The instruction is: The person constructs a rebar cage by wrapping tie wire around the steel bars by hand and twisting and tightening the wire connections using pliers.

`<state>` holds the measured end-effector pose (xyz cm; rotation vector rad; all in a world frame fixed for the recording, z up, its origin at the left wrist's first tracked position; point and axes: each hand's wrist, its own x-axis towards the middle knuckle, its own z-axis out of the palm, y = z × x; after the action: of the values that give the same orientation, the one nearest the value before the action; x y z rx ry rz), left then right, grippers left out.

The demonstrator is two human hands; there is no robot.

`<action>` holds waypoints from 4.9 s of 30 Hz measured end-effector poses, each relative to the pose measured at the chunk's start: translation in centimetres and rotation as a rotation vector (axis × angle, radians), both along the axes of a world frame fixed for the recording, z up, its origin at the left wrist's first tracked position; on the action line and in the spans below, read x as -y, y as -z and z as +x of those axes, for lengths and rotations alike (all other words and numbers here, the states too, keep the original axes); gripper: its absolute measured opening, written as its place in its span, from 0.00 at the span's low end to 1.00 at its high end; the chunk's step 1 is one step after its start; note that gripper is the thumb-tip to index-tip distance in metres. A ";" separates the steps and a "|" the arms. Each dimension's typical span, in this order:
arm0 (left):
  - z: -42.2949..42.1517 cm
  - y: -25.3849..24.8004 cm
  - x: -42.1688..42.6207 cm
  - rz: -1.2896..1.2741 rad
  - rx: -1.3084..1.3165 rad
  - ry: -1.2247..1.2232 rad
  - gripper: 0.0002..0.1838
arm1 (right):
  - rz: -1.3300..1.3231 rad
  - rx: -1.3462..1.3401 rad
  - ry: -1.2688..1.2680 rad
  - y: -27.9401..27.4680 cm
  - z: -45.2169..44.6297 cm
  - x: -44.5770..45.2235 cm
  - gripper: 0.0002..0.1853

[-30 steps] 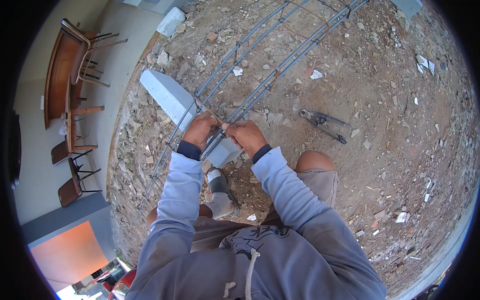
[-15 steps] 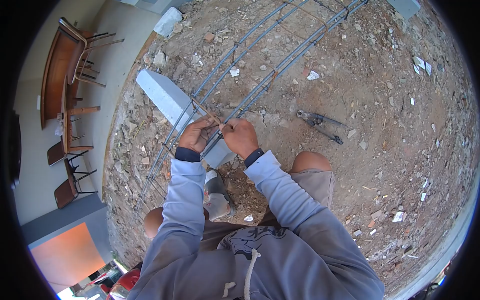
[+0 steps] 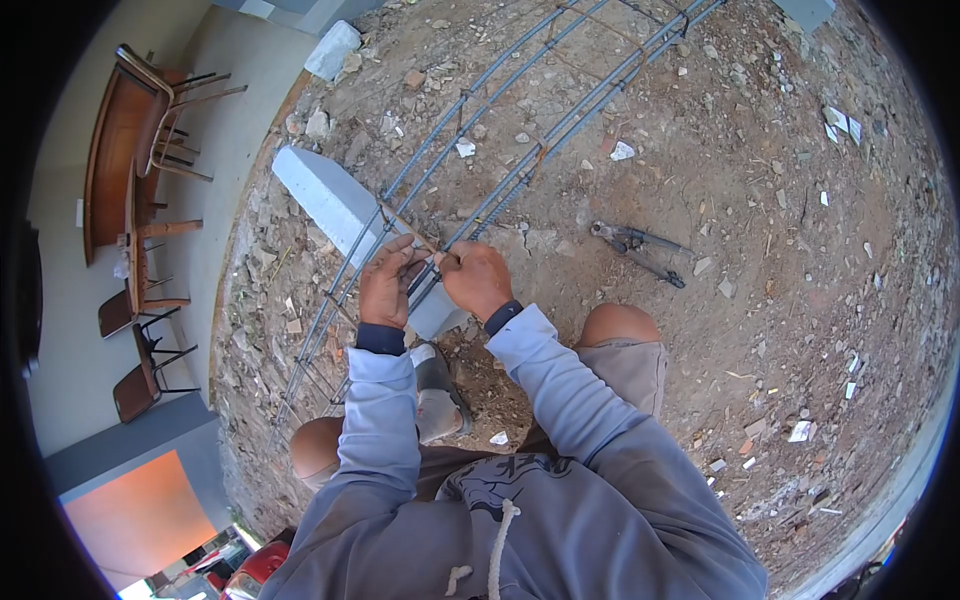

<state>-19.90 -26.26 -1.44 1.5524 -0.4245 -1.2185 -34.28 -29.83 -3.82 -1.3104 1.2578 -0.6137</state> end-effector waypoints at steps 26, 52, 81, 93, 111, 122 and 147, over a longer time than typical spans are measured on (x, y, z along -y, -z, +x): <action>-5.9 -0.8 -4.0 -0.324 1.280 0.375 0.39 | -0.534 -0.409 -0.379 -5.4 -3.6 -2.9 0.08; -5.1 -0.4 -3.7 -0.240 0.828 0.098 0.17 | -0.072 -0.419 -0.189 -0.8 -16.9 10.3 0.15; -8.5 2.1 -2.9 -0.166 -0.876 -0.263 0.13 | 0.348 0.063 -0.263 -6.9 -20.1 5.3 0.16; -10.3 3.5 -2.8 -0.294 -0.878 -0.318 0.12 | -0.475 -1.056 -1.085 -14.8 -9.2 5.4 0.31; -10.6 3.5 -2.8 -0.309 -0.888 -0.306 0.09 | -0.665 -1.511 -1.304 -17.7 -3.8 4.5 0.30; -11.1 2.8 -1.9 -0.405 -1.168 -0.238 0.32 | 0.750 -0.515 -0.889 -14.5 -7.5 7.2 0.22; -12.6 0.9 3.2 -0.288 -1.320 -0.524 0.07 | -0.741 -1.242 -0.784 -15.3 -10.7 -3.5 0.33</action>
<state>-32.50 -29.49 -2.34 0.3360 0.6133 -1.3835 -44.93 -26.31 11.46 -2.8342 1.2603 0.4863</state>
